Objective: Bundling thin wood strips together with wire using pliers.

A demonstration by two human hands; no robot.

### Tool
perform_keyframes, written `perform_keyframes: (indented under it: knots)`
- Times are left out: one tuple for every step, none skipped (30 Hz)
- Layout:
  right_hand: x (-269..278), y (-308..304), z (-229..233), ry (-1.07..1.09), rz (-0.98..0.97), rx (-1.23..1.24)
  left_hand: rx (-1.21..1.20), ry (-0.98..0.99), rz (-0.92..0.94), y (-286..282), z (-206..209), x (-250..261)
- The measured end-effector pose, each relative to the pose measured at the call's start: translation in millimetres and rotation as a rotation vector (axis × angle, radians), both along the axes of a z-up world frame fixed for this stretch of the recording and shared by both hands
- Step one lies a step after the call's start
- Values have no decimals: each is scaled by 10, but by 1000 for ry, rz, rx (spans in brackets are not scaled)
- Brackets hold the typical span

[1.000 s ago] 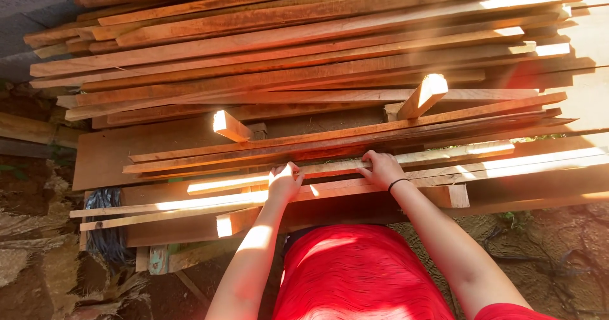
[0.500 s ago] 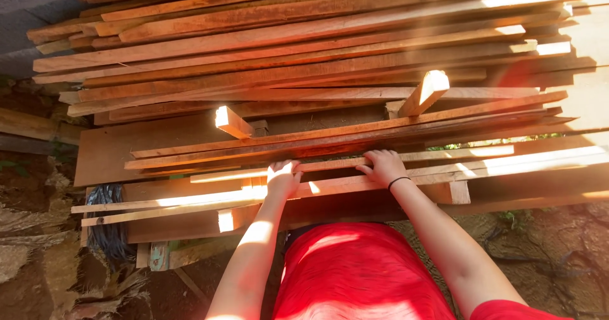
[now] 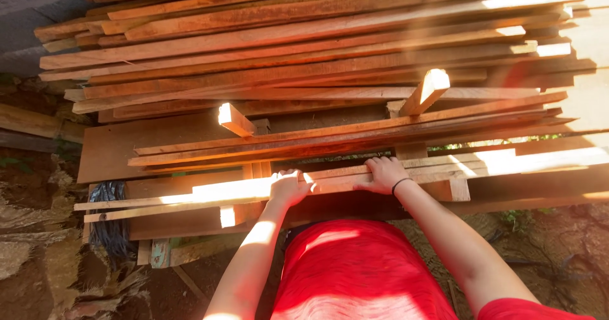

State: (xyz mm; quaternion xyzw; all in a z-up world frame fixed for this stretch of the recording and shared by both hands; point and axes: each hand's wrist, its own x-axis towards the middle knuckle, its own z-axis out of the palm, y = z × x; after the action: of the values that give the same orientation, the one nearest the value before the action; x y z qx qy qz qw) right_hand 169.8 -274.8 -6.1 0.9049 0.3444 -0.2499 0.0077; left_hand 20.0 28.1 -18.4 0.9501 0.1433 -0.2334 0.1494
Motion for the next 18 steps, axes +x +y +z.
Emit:
perform_keyframes:
  knots:
    - [65, 16, 32, -10, 2, 2, 2, -10, 2, 3, 135, 56]
    - [39, -5, 53, 0, 20, -16, -17, 9, -4, -28, 265, 26]
    - [13, -27, 68, 10, 37, -35, -36, 28, -11, -60, 390, -4]
    - [-21, -27, 104, 11, 37, -34, -35, 28, -10, -54, 374, -16]
    - [-55, -25, 140, -4, 20, -40, -53, 12, 2, -48, 359, -29]
    - [-61, -31, 186, -22, 3, -47, -72, -7, 14, -49, 346, -13]
    - [-43, -30, 171, -25, 3, -47, -72, -10, 14, -52, 360, 20]
    - [-79, -52, 148, -45, 1, -64, -60, -2, -8, -75, 367, 4]
    - [-117, -76, 124, -66, -1, -80, -48, 7, -30, -100, 372, -15]
    - [-107, -100, -10, -64, 1, -81, -48, 9, -28, -113, 367, -28]
    - [-99, -126, -139, -85, 6, -91, -50, 1, -26, -128, 366, -42]
    - [-64, -140, -259, -110, 8, -99, -49, -11, -28, -126, 373, -20]
    - [-70, -146, -280, -112, 5, -97, -47, -14, -30, -122, 374, -26]
    - [-75, -162, -305, -159, 23, -74, -33, -11, -39, -128, 367, -30]
    - [-78, -173, -333, -206, 42, -50, -19, -9, -49, -128, 357, -32]
    - [-65, -175, -326, -204, 46, -49, -19, -7, -44, -132, 352, -32]
    - [-52, -174, -323, -205, 53, -48, -19, -11, -35, -133, 344, -32]
    - [-64, -190, -323, -203, 56, -48, -21, -13, -29, -144, 330, -46]
